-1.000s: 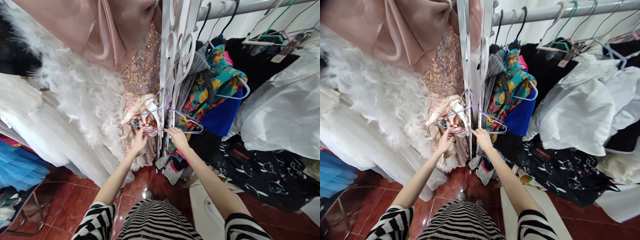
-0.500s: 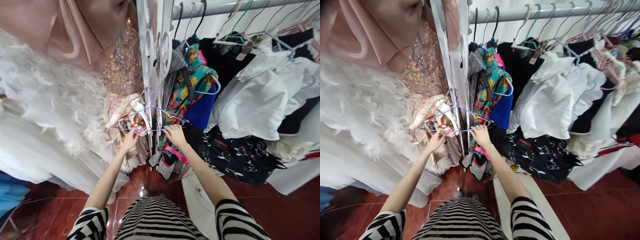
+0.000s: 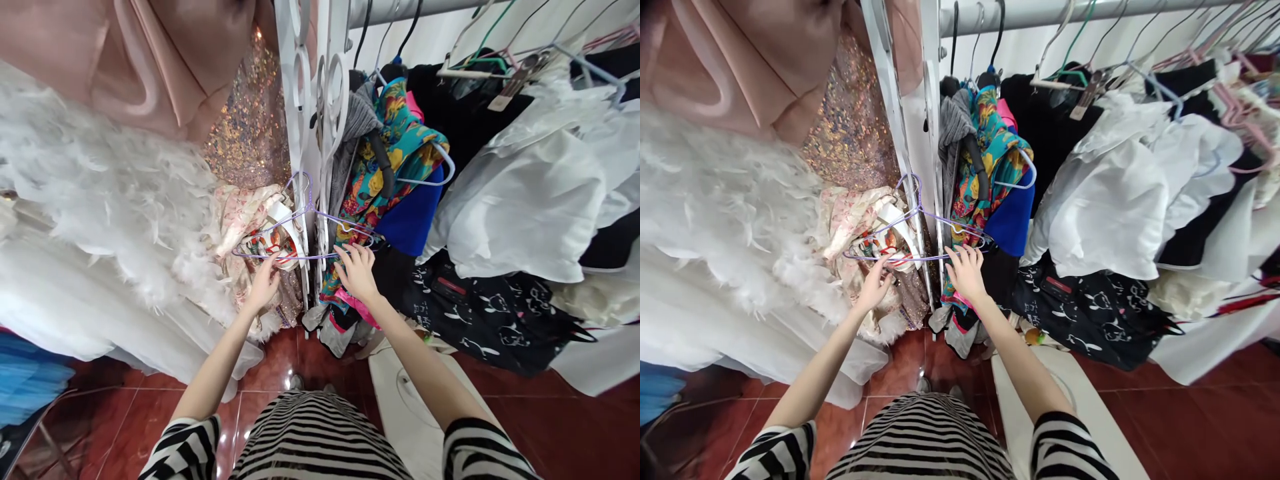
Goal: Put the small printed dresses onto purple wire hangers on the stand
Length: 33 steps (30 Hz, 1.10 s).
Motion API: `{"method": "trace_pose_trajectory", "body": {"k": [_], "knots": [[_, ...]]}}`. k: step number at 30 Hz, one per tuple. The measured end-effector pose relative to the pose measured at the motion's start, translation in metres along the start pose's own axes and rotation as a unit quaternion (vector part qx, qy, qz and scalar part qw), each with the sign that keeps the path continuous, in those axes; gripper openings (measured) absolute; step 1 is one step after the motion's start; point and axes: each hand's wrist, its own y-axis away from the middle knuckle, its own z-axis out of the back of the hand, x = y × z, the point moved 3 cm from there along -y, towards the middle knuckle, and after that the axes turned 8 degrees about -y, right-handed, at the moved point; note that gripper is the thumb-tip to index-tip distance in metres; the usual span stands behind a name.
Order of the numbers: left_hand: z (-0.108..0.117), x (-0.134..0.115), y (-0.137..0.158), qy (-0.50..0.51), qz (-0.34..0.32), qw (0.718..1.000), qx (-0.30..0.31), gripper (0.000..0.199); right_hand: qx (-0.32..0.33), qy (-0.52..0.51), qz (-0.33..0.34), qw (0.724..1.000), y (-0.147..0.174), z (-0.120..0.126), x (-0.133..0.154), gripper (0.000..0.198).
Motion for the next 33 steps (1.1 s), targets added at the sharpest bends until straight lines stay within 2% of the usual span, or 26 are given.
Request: {"method": "trace_pose_trajectory", "body": {"k": [5,11,14,17,20,23,26,29,33], "knots": [[-0.013,0.0,0.02,0.023,0.008,1.0,-0.001,0.05,-0.007,-0.028,0.012,1.0,0.017,-0.002,0.03,0.052],[-0.03,-0.004,0.055,0.057,0.041,0.996,0.053,0.037,0.081,-0.05,-0.006,0.995,0.05,-0.013,0.042,0.048],[-0.034,-0.002,0.09,0.069,0.071,0.994,0.056,0.03,0.106,-0.083,-0.007,0.991,0.082,-0.014,0.037,0.044],[-0.042,0.012,0.135,0.103,0.145,0.983,0.051,0.027,0.111,-0.139,-0.045,0.983,0.126,-0.013,0.024,0.04],[-0.048,0.028,0.177,0.101,0.216,0.971,0.016,0.03,0.124,-0.243,-0.1,0.957,0.172,-0.012,0.01,0.042],[-0.052,0.033,0.202,0.078,0.244,0.967,-0.003,0.03,0.101,-0.312,-0.156,0.932,0.206,-0.009,0.001,0.052],[-0.053,0.024,0.206,0.063,0.236,0.97,-0.01,0.029,0.079,-0.313,-0.165,0.932,0.218,-0.004,0.004,0.052],[-0.057,0.006,0.195,0.061,0.218,0.974,-0.024,0.028,0.063,-0.295,-0.135,0.944,0.209,-0.001,0.015,0.048],[-0.065,-0.021,0.18,0.056,0.189,0.979,-0.044,0.028,0.059,-0.247,-0.122,0.959,0.194,0.0,0.025,0.062]]}}
